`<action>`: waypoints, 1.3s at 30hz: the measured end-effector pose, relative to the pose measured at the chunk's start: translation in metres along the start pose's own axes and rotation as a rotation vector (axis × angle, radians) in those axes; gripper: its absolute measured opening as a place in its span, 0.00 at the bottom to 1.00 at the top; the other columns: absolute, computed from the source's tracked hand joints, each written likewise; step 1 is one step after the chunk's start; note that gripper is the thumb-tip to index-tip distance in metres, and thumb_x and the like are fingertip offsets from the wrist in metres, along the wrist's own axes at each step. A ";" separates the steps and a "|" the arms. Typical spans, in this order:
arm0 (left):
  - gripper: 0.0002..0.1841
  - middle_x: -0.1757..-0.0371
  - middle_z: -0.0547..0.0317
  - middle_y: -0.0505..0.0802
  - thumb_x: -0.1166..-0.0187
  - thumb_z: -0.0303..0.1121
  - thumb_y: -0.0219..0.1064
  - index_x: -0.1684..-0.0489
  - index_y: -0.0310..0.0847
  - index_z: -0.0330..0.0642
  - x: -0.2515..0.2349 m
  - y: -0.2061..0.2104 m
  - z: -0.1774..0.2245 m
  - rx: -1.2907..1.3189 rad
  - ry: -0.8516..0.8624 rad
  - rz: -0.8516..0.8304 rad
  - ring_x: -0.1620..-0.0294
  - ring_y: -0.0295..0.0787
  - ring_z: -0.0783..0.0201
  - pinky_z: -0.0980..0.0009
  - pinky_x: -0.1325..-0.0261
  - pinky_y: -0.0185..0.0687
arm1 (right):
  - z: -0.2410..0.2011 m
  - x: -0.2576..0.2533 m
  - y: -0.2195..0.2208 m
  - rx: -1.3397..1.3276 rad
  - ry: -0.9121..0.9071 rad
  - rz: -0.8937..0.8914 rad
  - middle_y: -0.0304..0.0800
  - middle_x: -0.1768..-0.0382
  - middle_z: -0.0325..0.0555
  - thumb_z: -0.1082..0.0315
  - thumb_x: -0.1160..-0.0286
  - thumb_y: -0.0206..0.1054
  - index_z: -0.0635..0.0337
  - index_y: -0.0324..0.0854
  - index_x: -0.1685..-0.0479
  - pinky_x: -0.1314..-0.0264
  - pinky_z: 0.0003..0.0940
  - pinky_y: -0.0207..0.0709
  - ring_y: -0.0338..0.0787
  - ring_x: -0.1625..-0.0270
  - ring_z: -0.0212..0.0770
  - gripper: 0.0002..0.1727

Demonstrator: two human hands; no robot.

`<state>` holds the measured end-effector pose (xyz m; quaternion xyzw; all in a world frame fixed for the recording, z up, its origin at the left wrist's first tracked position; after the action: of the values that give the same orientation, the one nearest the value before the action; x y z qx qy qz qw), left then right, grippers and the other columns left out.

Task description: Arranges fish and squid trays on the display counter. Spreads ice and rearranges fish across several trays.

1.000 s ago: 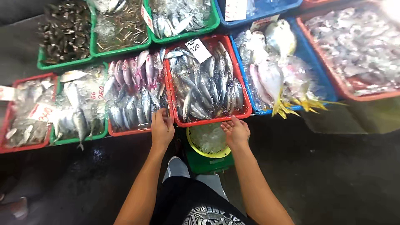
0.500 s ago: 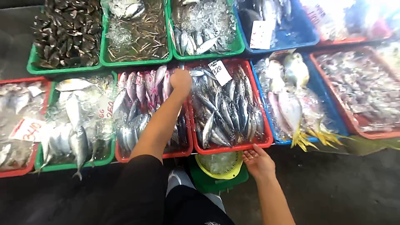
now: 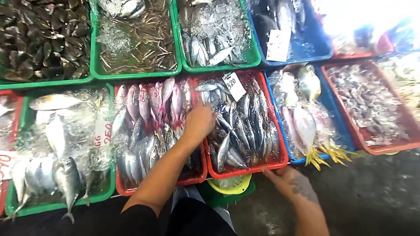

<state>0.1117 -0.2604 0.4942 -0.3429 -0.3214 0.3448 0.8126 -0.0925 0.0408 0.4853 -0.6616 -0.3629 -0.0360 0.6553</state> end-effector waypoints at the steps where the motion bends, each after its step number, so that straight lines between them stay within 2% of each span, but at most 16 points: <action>1: 0.22 0.34 0.40 0.86 0.16 0.48 0.66 0.33 0.84 0.42 -0.016 -0.007 -0.003 -0.021 0.024 0.090 0.40 0.89 0.41 0.41 0.44 0.88 | -0.032 -0.001 -0.022 0.047 -0.117 0.048 0.90 0.51 0.72 0.34 0.30 0.71 0.70 0.86 0.44 0.39 0.78 0.76 0.89 0.44 0.72 0.41; 2: 0.25 0.30 0.39 0.83 0.18 0.45 0.68 0.26 0.80 0.44 -0.034 -0.012 -0.005 -0.046 0.051 0.174 0.35 0.86 0.40 0.42 0.41 0.86 | -0.072 -0.006 -0.042 0.061 -0.233 0.094 0.91 0.54 0.68 0.33 0.27 0.67 0.68 0.86 0.46 0.43 0.76 0.78 0.90 0.48 0.70 0.39; 4: 0.31 0.25 0.37 0.81 0.22 0.42 0.72 0.18 0.73 0.44 -0.073 -0.012 -0.009 -0.083 0.112 0.269 0.25 0.78 0.37 0.40 0.33 0.80 | -0.158 -0.035 -0.067 0.020 -0.412 0.160 0.88 0.43 0.70 0.39 0.22 0.67 0.68 0.84 0.37 0.34 0.72 0.76 0.87 0.38 0.69 0.37; 7: 0.33 0.23 0.38 0.81 0.22 0.46 0.72 0.19 0.74 0.41 -0.102 0.003 -0.011 -0.088 0.165 0.230 0.20 0.73 0.37 0.37 0.24 0.74 | -0.257 -0.114 -0.066 -0.116 -0.553 0.294 0.78 0.28 0.72 0.42 0.22 0.68 0.67 0.79 0.28 0.22 0.69 0.69 0.76 0.23 0.69 0.37; 11: 0.32 0.19 0.47 0.79 0.19 0.43 0.68 0.14 0.68 0.45 -0.102 0.015 -0.010 -0.091 0.173 0.128 0.16 0.70 0.44 0.37 0.18 0.65 | -0.315 -0.185 -0.036 -0.162 -0.430 0.325 0.69 0.23 0.79 0.33 0.32 0.71 0.74 0.71 0.23 0.21 0.72 0.65 0.68 0.19 0.75 0.52; 13: 0.32 0.17 0.54 0.79 0.18 0.44 0.67 0.13 0.68 0.50 -0.100 0.024 -0.009 -0.083 0.203 0.087 0.13 0.66 0.46 0.36 0.14 0.58 | -0.314 -0.194 -0.028 -0.102 -0.338 0.332 0.70 0.22 0.77 0.32 0.31 0.68 0.72 0.71 0.22 0.23 0.75 0.65 0.68 0.18 0.75 0.51; 17: 0.31 0.13 0.58 0.76 0.16 0.45 0.65 0.11 0.67 0.55 -0.095 0.026 -0.010 -0.055 0.224 -0.007 0.07 0.56 0.45 0.33 0.09 0.42 | -0.319 -0.182 -0.035 -0.049 -0.291 0.212 0.76 0.24 0.70 0.44 0.21 0.65 0.63 0.74 0.21 0.24 0.76 0.63 0.72 0.19 0.71 0.37; 18: 0.30 0.13 0.58 0.75 0.15 0.44 0.64 0.12 0.68 0.56 -0.094 0.025 -0.010 -0.050 0.222 -0.032 0.07 0.55 0.44 0.33 0.09 0.41 | -0.321 -0.175 -0.039 -0.053 -0.287 0.146 0.78 0.25 0.70 0.47 0.20 0.66 0.63 0.74 0.22 0.24 0.75 0.64 0.74 0.20 0.70 0.34; 20: 0.31 0.13 0.59 0.76 0.18 0.42 0.67 0.12 0.68 0.59 -0.094 0.027 -0.009 -0.051 0.242 -0.025 0.07 0.55 0.44 0.31 0.10 0.42 | -0.310 -0.181 -0.032 -0.122 -0.317 0.225 0.84 0.33 0.73 0.49 0.22 0.68 0.65 0.80 0.29 0.26 0.78 0.64 0.80 0.27 0.72 0.31; 23: 0.34 0.12 0.59 0.74 0.21 0.41 0.71 0.11 0.67 0.59 -0.091 0.030 -0.008 -0.062 0.259 -0.016 0.06 0.53 0.44 0.31 0.10 0.41 | -0.295 -0.186 -0.032 -0.081 -0.327 0.200 0.87 0.36 0.68 0.51 0.17 0.62 0.59 0.84 0.31 0.27 0.82 0.61 0.82 0.29 0.70 0.25; 26: 0.32 0.13 0.60 0.75 0.20 0.42 0.70 0.13 0.70 0.57 -0.089 0.029 -0.007 -0.090 0.268 0.000 0.07 0.55 0.44 0.32 0.10 0.44 | -0.280 -0.179 -0.038 0.068 -0.397 0.201 0.90 0.42 0.67 0.54 0.11 0.55 0.61 0.88 0.42 0.33 0.80 0.67 0.86 0.34 0.70 0.22; 30: 0.28 0.13 0.58 0.75 0.16 0.41 0.65 0.15 0.71 0.56 -0.080 0.032 -0.003 -0.092 0.270 0.010 0.07 0.53 0.42 0.30 0.11 0.43 | -0.247 -0.169 -0.042 0.157 -0.419 0.155 0.89 0.38 0.65 0.52 0.08 0.52 0.60 0.88 0.42 0.29 0.79 0.66 0.84 0.30 0.68 0.24; 33: 0.27 0.15 0.57 0.78 0.17 0.39 0.66 0.16 0.73 0.54 -0.076 0.031 0.000 -0.090 0.279 0.036 0.08 0.56 0.40 0.32 0.11 0.48 | -0.223 -0.155 -0.048 0.187 -0.417 0.119 0.89 0.38 0.65 0.53 0.07 0.52 0.59 0.88 0.42 0.31 0.78 0.69 0.85 0.31 0.69 0.23; 36: 0.27 0.21 0.56 0.83 0.21 0.35 0.69 0.19 0.77 0.54 -0.072 0.031 -0.001 -0.111 0.277 0.066 0.13 0.65 0.42 0.39 0.13 0.58 | -0.192 -0.137 -0.048 0.263 -0.420 0.118 0.91 0.41 0.62 0.53 0.09 0.55 0.55 0.90 0.42 0.35 0.78 0.71 0.87 0.34 0.67 0.21; 37: 0.27 0.23 0.57 0.85 0.22 0.35 0.71 0.21 0.78 0.55 -0.071 0.031 -0.001 -0.127 0.272 0.069 0.16 0.69 0.43 0.40 0.16 0.64 | -0.181 -0.131 -0.047 0.257 -0.433 0.135 0.92 0.44 0.62 0.53 0.10 0.56 0.54 0.90 0.44 0.38 0.80 0.71 0.88 0.37 0.68 0.19; 39: 0.28 0.27 0.56 0.87 0.26 0.33 0.74 0.23 0.80 0.54 -0.070 0.029 0.001 -0.157 0.273 0.067 0.22 0.74 0.42 0.41 0.25 0.74 | -0.163 -0.125 -0.049 0.250 -0.423 0.120 0.92 0.45 0.61 0.54 0.10 0.57 0.53 0.91 0.44 0.34 0.81 0.68 0.88 0.37 0.67 0.18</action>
<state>0.0618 -0.2992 0.4524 -0.4596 -0.2225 0.2957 0.8074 -0.1405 -0.1645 0.4836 -0.5887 -0.4537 0.1874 0.6423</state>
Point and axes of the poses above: each hand's wrist, its own x-axis away from the middle knuckle, its own y-axis out of the palm, z = x × y, the point moved 6 cm from there along -x, towards the middle knuckle
